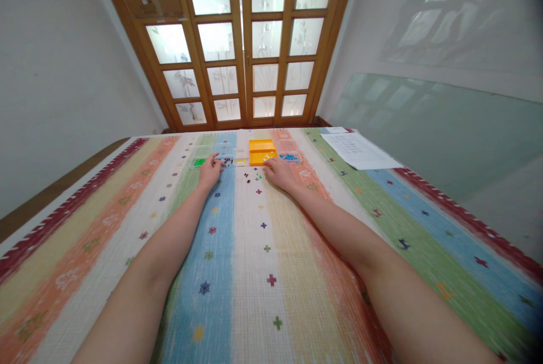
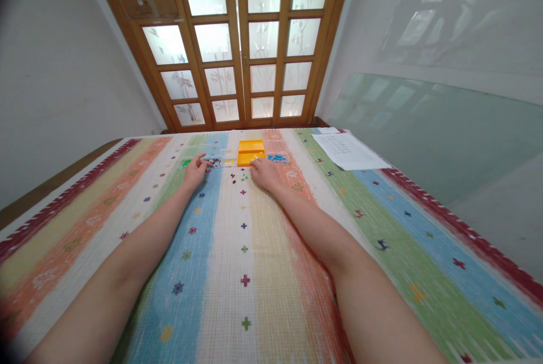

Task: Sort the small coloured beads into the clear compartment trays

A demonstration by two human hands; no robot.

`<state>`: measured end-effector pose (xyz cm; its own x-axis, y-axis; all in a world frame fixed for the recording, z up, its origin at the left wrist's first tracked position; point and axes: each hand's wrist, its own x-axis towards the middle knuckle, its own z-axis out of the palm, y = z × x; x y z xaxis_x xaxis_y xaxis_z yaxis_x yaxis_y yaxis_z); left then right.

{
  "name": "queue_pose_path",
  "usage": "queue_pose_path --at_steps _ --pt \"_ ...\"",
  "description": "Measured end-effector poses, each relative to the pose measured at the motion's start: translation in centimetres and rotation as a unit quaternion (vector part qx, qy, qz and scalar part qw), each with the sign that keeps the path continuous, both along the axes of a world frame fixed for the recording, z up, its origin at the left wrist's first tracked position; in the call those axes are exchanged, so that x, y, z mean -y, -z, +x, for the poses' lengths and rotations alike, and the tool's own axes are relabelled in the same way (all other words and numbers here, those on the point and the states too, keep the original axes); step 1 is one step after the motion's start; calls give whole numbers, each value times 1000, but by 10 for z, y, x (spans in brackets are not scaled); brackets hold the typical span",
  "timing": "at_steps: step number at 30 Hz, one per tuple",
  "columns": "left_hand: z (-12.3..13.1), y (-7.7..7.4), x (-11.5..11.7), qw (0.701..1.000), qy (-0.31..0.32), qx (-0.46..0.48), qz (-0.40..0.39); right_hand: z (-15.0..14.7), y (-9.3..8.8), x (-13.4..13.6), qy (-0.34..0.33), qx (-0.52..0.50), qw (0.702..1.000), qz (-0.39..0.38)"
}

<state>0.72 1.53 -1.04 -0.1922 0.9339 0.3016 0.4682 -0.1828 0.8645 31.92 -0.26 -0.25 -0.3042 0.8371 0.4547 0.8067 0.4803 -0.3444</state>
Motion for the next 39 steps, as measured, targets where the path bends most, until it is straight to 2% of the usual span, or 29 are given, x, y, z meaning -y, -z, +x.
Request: queue_pose_path --at_steps 3,5,8,14,20,33,39 --pt "11 -3 9 989 56 -133 30 0 -2 2 -2 -1 1000 0" --pt "20 -7 17 970 102 -214 58 0 -2 2 -3 -2 1000 1" --pt "31 -12 27 940 163 -286 86 -1 -2 2 -4 0 1000 2" --pt "40 -15 34 905 221 -345 116 -1 -3 1 -8 4 1000 9" --pt "41 -12 35 895 251 -349 116 -1 -4 2 -5 6 1000 -4" --pt "41 -17 36 909 197 -360 71 -1 -4 4 -8 -2 1000 -8" --pt "39 -16 36 915 180 -353 80 0 -1 3 -11 -7 1000 -1"
